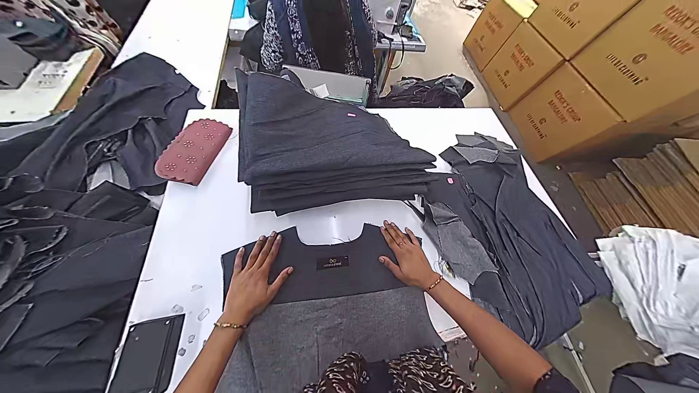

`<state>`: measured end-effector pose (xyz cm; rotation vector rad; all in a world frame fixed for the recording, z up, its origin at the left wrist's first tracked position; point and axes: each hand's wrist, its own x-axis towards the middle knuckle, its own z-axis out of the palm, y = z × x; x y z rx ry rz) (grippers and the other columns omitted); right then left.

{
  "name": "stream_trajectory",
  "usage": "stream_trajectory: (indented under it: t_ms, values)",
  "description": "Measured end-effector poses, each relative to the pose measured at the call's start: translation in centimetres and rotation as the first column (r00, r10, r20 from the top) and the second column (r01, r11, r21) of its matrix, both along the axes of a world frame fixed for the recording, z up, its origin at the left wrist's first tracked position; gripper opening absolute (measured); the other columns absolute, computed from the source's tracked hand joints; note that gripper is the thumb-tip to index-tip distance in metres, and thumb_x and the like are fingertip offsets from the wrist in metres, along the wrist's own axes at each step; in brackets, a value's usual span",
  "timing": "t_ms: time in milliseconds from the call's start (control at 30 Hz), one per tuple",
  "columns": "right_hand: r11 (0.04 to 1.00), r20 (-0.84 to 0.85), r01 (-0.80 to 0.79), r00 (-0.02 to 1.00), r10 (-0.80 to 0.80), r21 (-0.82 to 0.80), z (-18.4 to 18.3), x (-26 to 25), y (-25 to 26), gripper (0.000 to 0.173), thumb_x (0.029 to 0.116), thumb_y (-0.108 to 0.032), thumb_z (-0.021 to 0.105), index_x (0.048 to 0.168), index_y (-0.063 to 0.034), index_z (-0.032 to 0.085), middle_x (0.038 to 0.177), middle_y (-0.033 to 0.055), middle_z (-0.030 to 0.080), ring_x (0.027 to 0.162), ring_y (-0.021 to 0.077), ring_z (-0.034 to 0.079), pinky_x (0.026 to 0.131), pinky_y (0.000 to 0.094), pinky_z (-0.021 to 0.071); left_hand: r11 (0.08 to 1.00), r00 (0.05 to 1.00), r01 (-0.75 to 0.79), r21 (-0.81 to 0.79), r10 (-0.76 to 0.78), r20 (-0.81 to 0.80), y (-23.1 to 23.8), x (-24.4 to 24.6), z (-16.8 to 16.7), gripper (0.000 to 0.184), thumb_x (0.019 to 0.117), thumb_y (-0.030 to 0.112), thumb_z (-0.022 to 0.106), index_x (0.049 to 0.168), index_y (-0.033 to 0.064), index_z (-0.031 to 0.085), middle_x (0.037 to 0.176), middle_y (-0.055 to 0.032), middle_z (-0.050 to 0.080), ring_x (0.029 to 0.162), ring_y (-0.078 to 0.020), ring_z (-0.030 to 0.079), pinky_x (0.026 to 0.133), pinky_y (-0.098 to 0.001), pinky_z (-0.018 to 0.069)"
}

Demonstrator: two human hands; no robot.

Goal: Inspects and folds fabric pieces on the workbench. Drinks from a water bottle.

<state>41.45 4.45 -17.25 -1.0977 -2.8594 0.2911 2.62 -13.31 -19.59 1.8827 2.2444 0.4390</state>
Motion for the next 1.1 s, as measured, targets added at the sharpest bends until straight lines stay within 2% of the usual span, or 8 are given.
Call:
stream_trajectory:
  t_ms: [300,433,533,667,767,833,933,1100]
  values:
    - [0.914,-0.131,0.404,0.908,-0.397,0.029,-1.0,4.7,-7.3,0.092,0.0981,-0.067,0.038,0.153,0.0071,0.039,0.161,0.024,0.037,0.15,0.0385,0.036,0.121,0.0573,0.0274,0.951,0.957,-0.287,0.116,0.288,0.004,-5.3,-0.5,-1.6,0.088,0.1005,0.064,0.018,0.159,0.0004,0.032,0.164,-0.019,0.034,0.153,-0.0392,0.028,0.12,-0.0679,0.0129]
    - [0.748,-0.182,0.645,0.726,-0.664,-0.158,2.0,2.7,-8.5,0.092,0.0969,-0.058,0.055,0.15,0.0156,0.036,0.159,0.0342,0.031,0.149,0.0462,0.032,0.123,0.0526,0.0253,0.9,0.898,-0.435,-0.024,0.436,0.06,-4.2,-1.6,2.1,0.066,0.0998,0.046,0.057,0.141,-0.0051,0.054,0.144,-0.0329,0.051,0.138,-0.0503,0.045,0.112,-0.0701,0.0285]
    - [0.802,-0.417,0.484,0.686,-0.596,-0.351,5.8,-1.9,-12.8,0.083,0.0937,-0.046,0.067,0.149,0.0112,0.041,0.151,0.0317,0.044,0.14,0.0428,0.047,0.116,0.0521,0.0387,0.881,0.918,-0.29,-0.374,0.367,0.153,-2.5,0.6,9.0,0.047,0.1005,0.035,0.064,0.131,-0.0004,0.063,0.128,-0.0284,0.065,0.124,-0.046,0.059,0.107,-0.0658,0.0398]
    - [0.664,-0.567,-0.111,0.634,-0.525,-0.739,10.6,-9.0,-22.4,0.102,0.0802,-0.026,0.087,0.155,0.0093,0.026,0.144,0.0304,0.051,0.118,0.0329,0.066,0.098,0.0441,0.0567,0.994,0.777,0.028,-0.102,0.043,0.628,-3.9,11.0,17.6,0.035,0.1,0.024,0.065,0.117,-0.0063,0.063,0.098,-0.0218,0.07,0.092,-0.032,0.069,0.088,-0.05,0.0545]
    - [0.762,-0.7,-0.089,0.474,-0.534,-0.641,14.3,-10.4,-24.5,0.034,0.089,-0.011,0.073,0.116,0.0095,0.065,0.102,0.013,0.072,0.097,0.0089,0.069,0.092,0.0273,0.0548,0.985,0.53,-0.043,0.166,-0.118,0.84,-6.5,15.5,22.9,0.02,0.0993,0.012,0.061,0.111,-0.0034,0.056,0.068,0.0032,0.059,0.059,-0.004,0.055,0.06,-0.0252,0.0481]
    - [0.767,-0.732,-0.125,0.426,-0.531,-0.629,18.1,-8.1,-22.9,0.018,0.0963,-0.004,0.062,0.109,0.0063,0.07,0.097,0.0054,0.074,0.094,0.0002,0.068,0.09,0.0205,0.0545,0.9,0.397,-0.098,0.425,-0.356,0.846,-8.0,15.3,24.7,0.048,0.0914,0.013,0.07,0.131,-0.0041,0.049,0.103,0.0021,0.071,0.092,-0.0045,0.069,0.079,-0.0273,0.0594]
    - [0.703,-0.734,-0.274,0.449,-0.51,-0.656,24.9,-3.3,-22.7,0.01,0.0996,-0.005,0.061,0.107,-0.0025,0.067,0.094,-0.0052,0.074,0.092,-0.0026,0.069,0.089,0.0196,0.0572,0.745,0.357,0.232,0.626,-0.664,0.658,-7.9,15.5,24.4,0.1,0.0764,0.043,0.087,0.153,0.0015,0.037,0.152,-0.0066,0.05,0.141,-0.0143,0.047,0.113,-0.0374,0.0468]
    - [0.96,-0.972,-0.217,0.192,-0.135,-0.176,33.5,5.4,-27.1,0.02,0.0897,-0.022,0.076,0.106,-0.0333,0.073,0.101,-0.0231,0.075,0.095,-0.0102,0.068,0.087,0.0136,0.0571,0.698,0.485,0.46,0.549,-0.715,0.503,-5.8,21.9,22.0,0.049,0.0741,0.024,0.089,0.109,-0.0062,0.072,0.105,-0.0099,0.076,0.106,-0.0125,0.07,0.116,-0.0429,0.0391]
